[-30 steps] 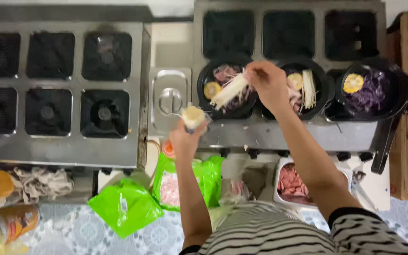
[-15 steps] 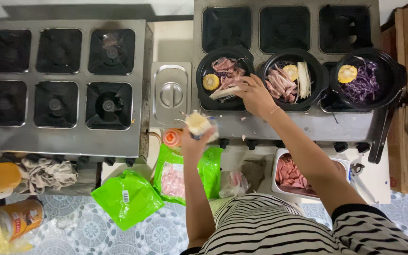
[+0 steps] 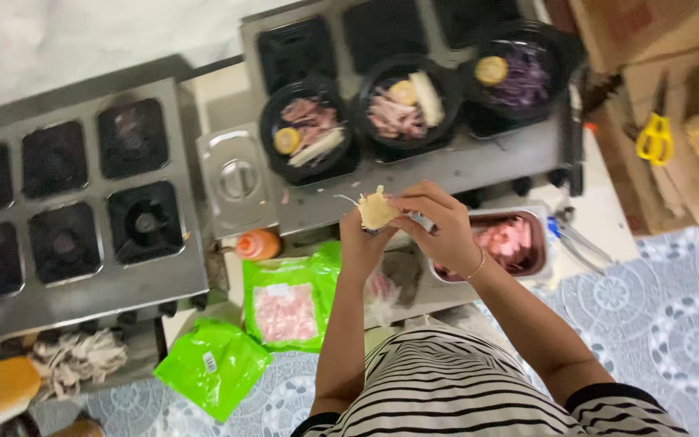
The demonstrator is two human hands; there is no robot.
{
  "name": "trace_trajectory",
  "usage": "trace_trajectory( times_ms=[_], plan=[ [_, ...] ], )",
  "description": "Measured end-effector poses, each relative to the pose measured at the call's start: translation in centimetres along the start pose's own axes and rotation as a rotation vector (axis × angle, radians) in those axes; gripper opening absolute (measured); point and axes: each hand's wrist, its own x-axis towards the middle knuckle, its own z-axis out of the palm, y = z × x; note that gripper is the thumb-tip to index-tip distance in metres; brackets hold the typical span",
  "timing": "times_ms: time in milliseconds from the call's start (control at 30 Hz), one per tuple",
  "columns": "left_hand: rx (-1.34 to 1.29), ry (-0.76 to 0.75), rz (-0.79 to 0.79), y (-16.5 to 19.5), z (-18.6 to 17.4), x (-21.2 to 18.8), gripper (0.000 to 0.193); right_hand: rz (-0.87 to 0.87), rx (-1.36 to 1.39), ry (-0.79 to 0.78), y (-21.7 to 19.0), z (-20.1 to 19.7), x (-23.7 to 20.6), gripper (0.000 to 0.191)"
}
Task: The person adds ingredients into black serving bowls on a counter, placing pieces of cabbage, corn, and sliced ham into each bowl by hand. They then ladle hot broth from a pot on the floor into a plastic pitcher, carry it back, pour broth into the bowls, and place dried noodle cakes on top of each bowl.
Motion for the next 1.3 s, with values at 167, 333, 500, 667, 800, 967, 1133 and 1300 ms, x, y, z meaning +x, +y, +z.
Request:
trace_trajectory(
  times_ms=[167,333,500,667,800,967,1133,1300],
  plan=[
    [-0.044,-0.057,-0.034,0.8,5.3,1.2,0.031,-0.027,-0.020,0.064,2.1,-4.7,-1.6,0.029],
    [-0.148,-0.119,-0.067,0.8,11.4,3.1,0.038,-0.025,-0.037,-0.035,4.5,-11.6,-1.8,0.026],
    [-0.214,-0.275,-0.077,0.7,15.6,5.7,0.038,0.042,0.033,-0.174,7.4,-18.1,-0.8,0.019],
    [-0.082,-0.267,-0.098,1.2,18.0,9.0,0.042,0.062,0.028,-0.156,10.1,-21.0,1.5,0.016],
    [0.201,-0.215,0.030,-0.1,18.1,12.0,0.048,0.040,0.129,-0.024,13.1,-22.2,4.2,0.013],
    [0.162,-0.062,-0.182,-4.0,16.5,14.8,0.053,0.102,0.201,0.122,20.2,-24.5,9.0,0.005],
    [0.152,0.130,-0.219,-6.9,14.2,15.6,0.054,0.340,0.147,0.005,31.1,-20.9,13.3,0.009],
    [0.144,0.118,-0.304,-7.7,13.0,15.0,0.054,0.040,-0.493,-0.346,36.4,-18.9,11.6,0.010]
  ],
)
